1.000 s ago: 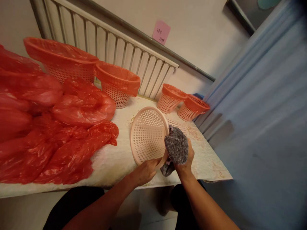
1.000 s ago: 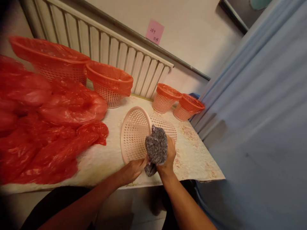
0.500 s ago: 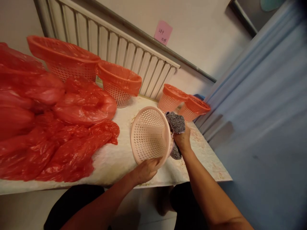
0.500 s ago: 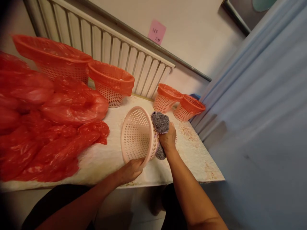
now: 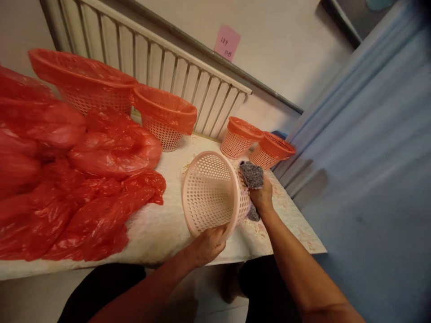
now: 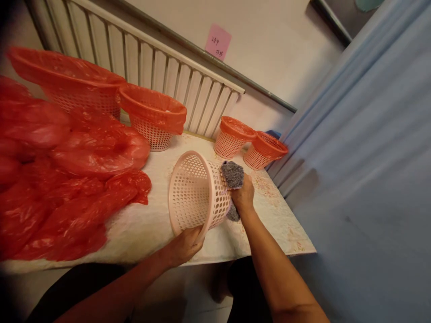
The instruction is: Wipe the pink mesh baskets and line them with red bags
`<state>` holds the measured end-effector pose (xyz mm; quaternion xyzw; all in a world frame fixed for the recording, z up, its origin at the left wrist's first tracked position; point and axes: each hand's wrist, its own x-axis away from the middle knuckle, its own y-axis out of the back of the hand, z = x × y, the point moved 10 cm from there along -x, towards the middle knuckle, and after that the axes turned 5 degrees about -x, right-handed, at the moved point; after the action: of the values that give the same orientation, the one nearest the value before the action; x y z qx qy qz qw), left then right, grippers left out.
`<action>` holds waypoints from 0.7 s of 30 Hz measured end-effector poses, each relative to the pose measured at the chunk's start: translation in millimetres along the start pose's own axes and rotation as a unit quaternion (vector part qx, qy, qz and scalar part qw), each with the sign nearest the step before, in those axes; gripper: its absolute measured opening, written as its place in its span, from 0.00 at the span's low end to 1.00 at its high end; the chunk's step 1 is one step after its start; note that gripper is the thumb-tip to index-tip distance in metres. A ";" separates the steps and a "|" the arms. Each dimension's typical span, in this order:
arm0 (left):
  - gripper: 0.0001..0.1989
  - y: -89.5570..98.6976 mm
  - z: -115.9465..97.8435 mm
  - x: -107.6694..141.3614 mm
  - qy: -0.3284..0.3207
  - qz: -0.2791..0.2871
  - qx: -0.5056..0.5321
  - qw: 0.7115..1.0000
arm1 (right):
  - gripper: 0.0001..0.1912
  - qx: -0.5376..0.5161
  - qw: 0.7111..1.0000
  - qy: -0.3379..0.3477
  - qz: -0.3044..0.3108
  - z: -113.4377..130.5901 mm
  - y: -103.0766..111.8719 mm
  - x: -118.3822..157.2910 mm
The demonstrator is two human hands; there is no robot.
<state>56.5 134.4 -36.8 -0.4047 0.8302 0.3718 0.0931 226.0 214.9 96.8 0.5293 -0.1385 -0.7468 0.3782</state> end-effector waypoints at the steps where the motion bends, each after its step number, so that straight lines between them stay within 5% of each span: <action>1: 0.19 -0.6 1.6 0.0 0.003 0.004 -0.002 1.000 | 0.15 0.025 1.000 -0.007 -0.007 -12.0 3.9 -5.3; 6: 0.26 -0.8 -0.2 1.4 -0.023 0.018 0.011 1.000 | 0.20 0.112 0.989 -0.086 -0.040 -73.6 24.8 -3.3; 10: 0.28 0.6 -1.5 2.8 -0.028 0.024 0.015 0.999 | 0.23 0.099 0.985 -0.126 -0.065 -89.6 35.5 23.8; 15: 0.25 -0.5 2.8 1.2 -0.007 0.027 0.019 0.999 | 0.21 0.050 0.984 -0.151 -0.083 -74.0 40.1 59.4; 21: 0.24 1.6 3.0 -0.7 0.005 0.029 0.043 0.999 | 0.12 -0.066 0.986 -0.116 -0.101 -14.5 41.8 96.5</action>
<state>55.3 137.5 -37.7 -0.3778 0.8574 0.3364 0.0950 241.7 120.8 50.1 0.4245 -0.0771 -0.8449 0.3161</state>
